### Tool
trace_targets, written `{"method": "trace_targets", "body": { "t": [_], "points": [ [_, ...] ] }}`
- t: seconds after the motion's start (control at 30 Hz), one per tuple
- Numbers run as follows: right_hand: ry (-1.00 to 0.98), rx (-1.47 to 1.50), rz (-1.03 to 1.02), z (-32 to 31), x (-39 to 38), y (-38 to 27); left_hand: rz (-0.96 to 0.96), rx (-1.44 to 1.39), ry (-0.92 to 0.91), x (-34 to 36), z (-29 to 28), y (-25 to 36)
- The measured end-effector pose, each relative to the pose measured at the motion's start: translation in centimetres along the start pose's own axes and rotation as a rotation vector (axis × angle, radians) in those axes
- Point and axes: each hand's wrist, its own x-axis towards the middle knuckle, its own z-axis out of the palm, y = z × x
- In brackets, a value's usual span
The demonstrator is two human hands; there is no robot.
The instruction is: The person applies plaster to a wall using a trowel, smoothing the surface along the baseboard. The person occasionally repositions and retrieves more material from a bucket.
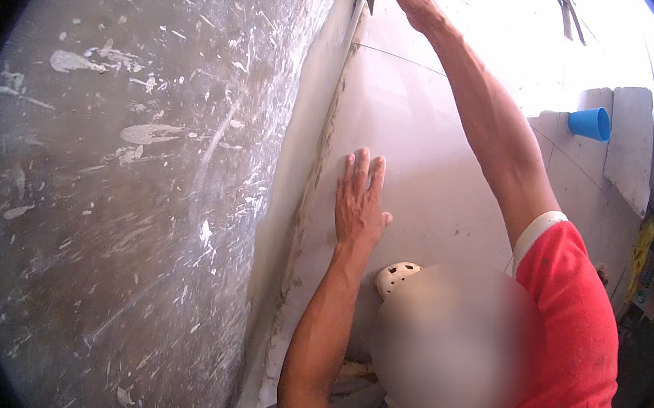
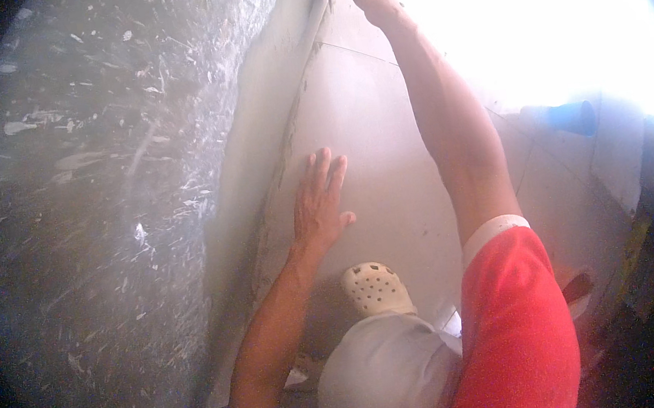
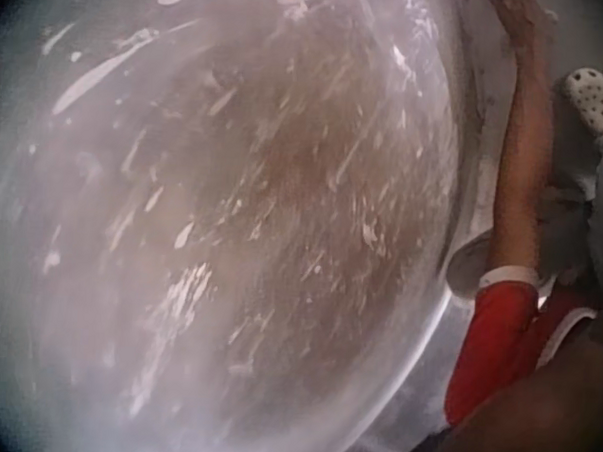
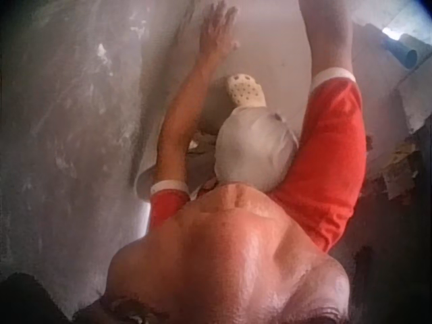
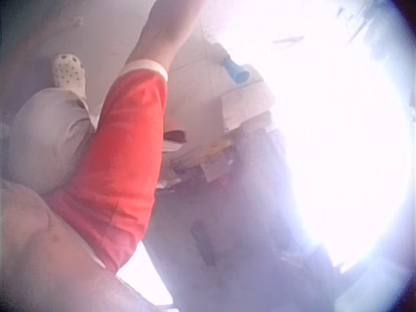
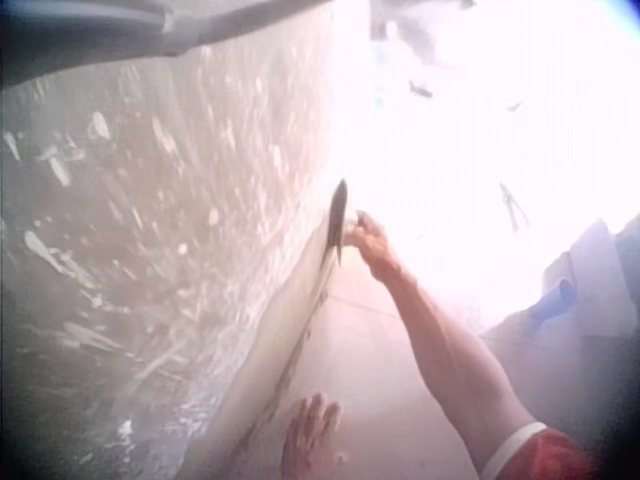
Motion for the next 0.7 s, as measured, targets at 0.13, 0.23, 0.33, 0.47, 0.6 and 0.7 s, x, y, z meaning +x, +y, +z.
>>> {"method": "trace_targets", "body": {
  "t": [0.13, 0.23, 0.33, 0.47, 0.6, 0.7],
  "points": [
    [-0.208, 0.044, -0.295, 0.5, -4.4, -0.8, 0.004, 0.004, 0.036, 0.0, 0.4, 0.0],
    [-0.199, 0.190, -0.149, 2.4, -10.1, -1.8, 0.015, -0.003, 0.061, 0.0, 0.7, -0.2],
    [-0.201, 0.086, -0.166, 4.2, -16.0, -3.3, 0.020, 0.010, 0.076, 0.0, 0.8, -0.3],
    [-0.236, 0.000, -0.184, 6.0, -22.4, -6.2, -0.004, 0.007, 0.010, 0.3, 0.7, -0.3],
    [-0.464, 0.197, -0.120, 5.2, -25.4, -7.7, -0.025, 0.027, -0.013, 0.3, 0.5, -0.4],
    [-0.284, 0.548, 0.105, 3.2, -21.3, -5.5, 0.007, 0.018, 0.022, 0.1, 0.6, -0.5]
  ]
}}
